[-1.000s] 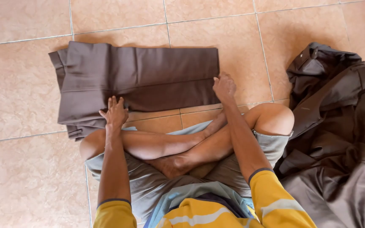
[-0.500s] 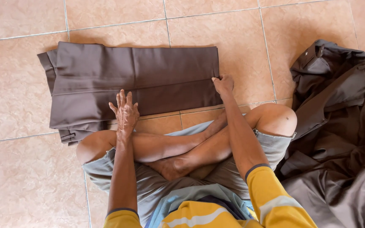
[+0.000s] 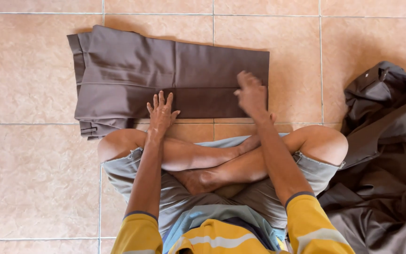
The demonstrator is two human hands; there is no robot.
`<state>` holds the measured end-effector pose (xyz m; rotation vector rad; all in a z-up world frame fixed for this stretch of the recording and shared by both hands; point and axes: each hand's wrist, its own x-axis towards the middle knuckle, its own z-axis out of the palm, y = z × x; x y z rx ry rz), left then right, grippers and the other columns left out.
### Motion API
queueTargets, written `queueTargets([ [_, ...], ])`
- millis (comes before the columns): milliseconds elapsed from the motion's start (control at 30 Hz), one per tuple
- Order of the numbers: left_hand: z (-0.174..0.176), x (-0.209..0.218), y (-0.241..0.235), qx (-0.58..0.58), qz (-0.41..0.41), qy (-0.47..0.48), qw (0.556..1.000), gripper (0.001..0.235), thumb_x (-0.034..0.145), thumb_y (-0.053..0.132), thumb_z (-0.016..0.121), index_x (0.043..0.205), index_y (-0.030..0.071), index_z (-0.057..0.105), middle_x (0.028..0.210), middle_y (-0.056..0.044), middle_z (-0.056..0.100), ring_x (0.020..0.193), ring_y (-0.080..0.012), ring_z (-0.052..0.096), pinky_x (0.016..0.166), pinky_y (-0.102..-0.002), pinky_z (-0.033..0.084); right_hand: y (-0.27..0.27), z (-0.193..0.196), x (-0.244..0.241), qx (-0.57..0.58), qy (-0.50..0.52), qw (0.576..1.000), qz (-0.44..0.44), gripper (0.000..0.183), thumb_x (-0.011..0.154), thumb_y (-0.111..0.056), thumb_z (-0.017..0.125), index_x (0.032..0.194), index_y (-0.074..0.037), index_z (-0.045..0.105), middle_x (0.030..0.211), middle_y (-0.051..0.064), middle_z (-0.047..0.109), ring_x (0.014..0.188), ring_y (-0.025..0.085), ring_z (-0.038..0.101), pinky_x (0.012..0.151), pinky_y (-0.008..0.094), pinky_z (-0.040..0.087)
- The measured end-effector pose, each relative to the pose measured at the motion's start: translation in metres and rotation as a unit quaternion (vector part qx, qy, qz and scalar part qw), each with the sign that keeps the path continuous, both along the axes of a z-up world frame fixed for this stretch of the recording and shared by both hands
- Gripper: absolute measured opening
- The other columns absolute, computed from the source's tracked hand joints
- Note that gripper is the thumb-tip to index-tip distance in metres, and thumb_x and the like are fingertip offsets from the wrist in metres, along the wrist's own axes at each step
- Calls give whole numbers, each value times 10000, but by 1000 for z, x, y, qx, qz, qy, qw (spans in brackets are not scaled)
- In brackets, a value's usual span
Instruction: The person sits cross-legged on a tiled floor and folds a pair of brown trousers by hand. They smooth the fabric, fold the legs together, and then fold the garment into a compact rectangle before placing it on a stack of similar trousers.
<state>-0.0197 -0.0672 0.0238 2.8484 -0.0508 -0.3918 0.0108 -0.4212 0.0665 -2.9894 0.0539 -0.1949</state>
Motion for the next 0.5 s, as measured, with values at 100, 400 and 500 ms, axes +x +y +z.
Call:
queueTargets([
  [100,2,-1,0,1,-4,3,1000,811,919,457,707,1605,228,338,1664,-198,272,1540,-433,249,1182,-734,209,14,-1,-6,16,140,981,131,595,1068,-361,519,1611,-157,384,1640,204,366,1506,438,318,1118,745,233],
  [400,11,-3,-2,-12,4,15,1000,785,930,438,705,1599,230,352,1667,-190,274,1546,-422,237,1193,-718,197,-95,-120,42,114,159,944,-266,431,994,-356,662,1309,-88,543,1163,152,571,1091,387,645,797,608,532],
  [500,11,-1,-1,-5,4,11,1000,781,934,437,701,1601,226,354,1670,-189,271,1548,-418,234,1195,-714,202,-108,-137,46,144,145,946,-252,431,923,-401,740,1243,-124,660,1139,118,630,1117,380,654,781,619,532],
])
